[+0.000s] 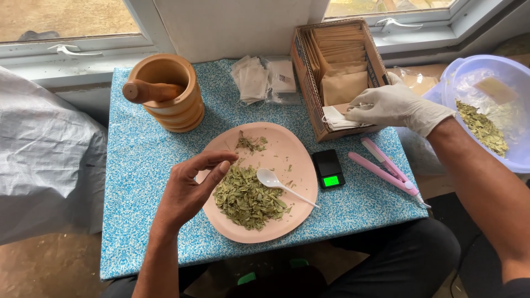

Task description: Filling small tea bags with dried leaves using a spoon and sealing them with a handheld heat sealer.

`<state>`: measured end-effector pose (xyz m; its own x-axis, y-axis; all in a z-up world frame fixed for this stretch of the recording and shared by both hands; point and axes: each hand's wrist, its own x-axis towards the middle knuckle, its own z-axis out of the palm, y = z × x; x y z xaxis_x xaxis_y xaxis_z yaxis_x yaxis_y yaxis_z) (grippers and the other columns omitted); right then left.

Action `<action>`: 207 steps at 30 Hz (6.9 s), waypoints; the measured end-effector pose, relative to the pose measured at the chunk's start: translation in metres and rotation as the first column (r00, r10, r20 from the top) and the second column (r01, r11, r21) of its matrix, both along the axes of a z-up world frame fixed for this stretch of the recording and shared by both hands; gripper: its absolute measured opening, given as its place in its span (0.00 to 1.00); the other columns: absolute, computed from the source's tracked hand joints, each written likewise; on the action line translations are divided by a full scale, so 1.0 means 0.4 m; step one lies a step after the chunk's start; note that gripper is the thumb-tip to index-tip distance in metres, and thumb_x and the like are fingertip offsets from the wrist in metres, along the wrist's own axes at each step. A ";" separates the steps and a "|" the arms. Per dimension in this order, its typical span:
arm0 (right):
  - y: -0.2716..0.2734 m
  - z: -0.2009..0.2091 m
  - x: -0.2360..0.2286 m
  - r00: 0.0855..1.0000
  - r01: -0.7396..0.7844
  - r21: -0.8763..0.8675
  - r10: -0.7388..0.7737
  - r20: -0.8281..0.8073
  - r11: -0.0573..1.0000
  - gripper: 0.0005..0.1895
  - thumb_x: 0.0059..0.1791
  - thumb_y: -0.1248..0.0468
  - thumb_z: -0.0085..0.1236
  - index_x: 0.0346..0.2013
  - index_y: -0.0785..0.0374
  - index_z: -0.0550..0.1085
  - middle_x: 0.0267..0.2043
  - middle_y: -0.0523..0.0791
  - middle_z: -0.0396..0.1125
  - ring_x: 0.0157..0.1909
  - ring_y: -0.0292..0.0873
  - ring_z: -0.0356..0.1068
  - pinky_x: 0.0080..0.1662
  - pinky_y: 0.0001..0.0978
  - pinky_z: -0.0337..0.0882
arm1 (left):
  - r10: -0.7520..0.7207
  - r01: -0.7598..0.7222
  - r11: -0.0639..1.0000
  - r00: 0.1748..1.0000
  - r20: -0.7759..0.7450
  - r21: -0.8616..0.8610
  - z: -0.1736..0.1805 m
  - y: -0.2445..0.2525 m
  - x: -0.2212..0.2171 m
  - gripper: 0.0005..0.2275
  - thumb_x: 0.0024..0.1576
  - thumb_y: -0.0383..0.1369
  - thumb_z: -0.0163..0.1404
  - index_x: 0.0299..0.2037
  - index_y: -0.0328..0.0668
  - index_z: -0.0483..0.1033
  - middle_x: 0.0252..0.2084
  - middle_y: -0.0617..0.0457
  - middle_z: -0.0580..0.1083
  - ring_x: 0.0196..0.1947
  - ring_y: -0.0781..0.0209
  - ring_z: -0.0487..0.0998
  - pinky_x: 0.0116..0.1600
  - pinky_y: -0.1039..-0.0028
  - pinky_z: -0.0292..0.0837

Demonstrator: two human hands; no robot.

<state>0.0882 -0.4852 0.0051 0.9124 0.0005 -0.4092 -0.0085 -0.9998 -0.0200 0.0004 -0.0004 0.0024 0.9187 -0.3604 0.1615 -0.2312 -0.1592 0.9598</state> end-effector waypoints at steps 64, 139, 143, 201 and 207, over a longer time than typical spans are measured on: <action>0.446 -0.087 -0.326 0.857 -0.437 0.786 -0.063 0.512 0.436 0.16 0.57 0.69 0.59 0.56 0.57 0.86 0.54 0.50 0.84 0.56 0.56 0.84 0.56 0.48 0.80 | 0.124 -0.167 0.940 0.980 0.158 0.297 -0.042 0.077 -0.032 0.12 0.66 0.33 0.60 0.58 0.51 0.87 0.55 0.47 0.87 0.55 0.38 0.88 0.59 0.45 0.81; 0.467 -0.357 0.294 0.424 -0.495 -0.341 0.565 0.707 0.799 0.12 0.60 0.45 0.62 0.45 0.45 0.83 0.49 0.46 0.77 0.56 0.56 0.72 0.59 0.55 0.67 | 0.246 -0.425 0.736 0.893 0.378 0.526 -0.246 0.222 0.019 0.19 0.74 0.36 0.48 0.73 0.40 0.72 0.76 0.39 0.69 0.79 0.35 0.64 0.77 0.42 0.62; 0.486 -0.335 0.305 0.423 -0.510 -0.246 0.489 0.762 0.824 0.08 0.59 0.54 0.62 0.36 0.47 0.80 0.37 0.43 0.73 0.46 0.54 0.73 0.64 0.56 0.68 | 0.183 -0.466 0.766 0.819 0.544 0.444 -0.266 0.190 0.068 0.10 0.72 0.31 0.54 0.59 0.36 0.79 0.61 0.41 0.78 0.60 0.41 0.79 0.61 0.52 0.76; 0.551 -0.043 -0.132 0.945 0.275 0.952 -0.218 -0.242 0.133 0.16 0.57 0.55 0.70 0.35 0.64 0.79 0.29 0.46 0.76 0.33 0.44 0.83 0.38 0.36 0.85 | -0.278 0.294 0.874 0.956 0.098 -0.387 -0.164 -0.056 0.216 0.06 0.62 0.28 0.68 0.44 0.37 0.86 0.38 0.52 0.85 0.47 0.68 0.83 0.62 0.65 0.80; 0.550 -0.015 -0.147 0.948 0.229 0.963 -0.255 -0.189 0.140 0.18 0.63 0.51 0.58 0.44 0.64 0.81 0.37 0.49 0.78 0.36 0.44 0.82 0.40 0.35 0.83 | -0.269 0.281 0.867 0.959 0.089 -0.412 -0.169 -0.051 0.214 0.06 0.62 0.28 0.68 0.45 0.35 0.86 0.38 0.51 0.85 0.46 0.67 0.84 0.60 0.65 0.80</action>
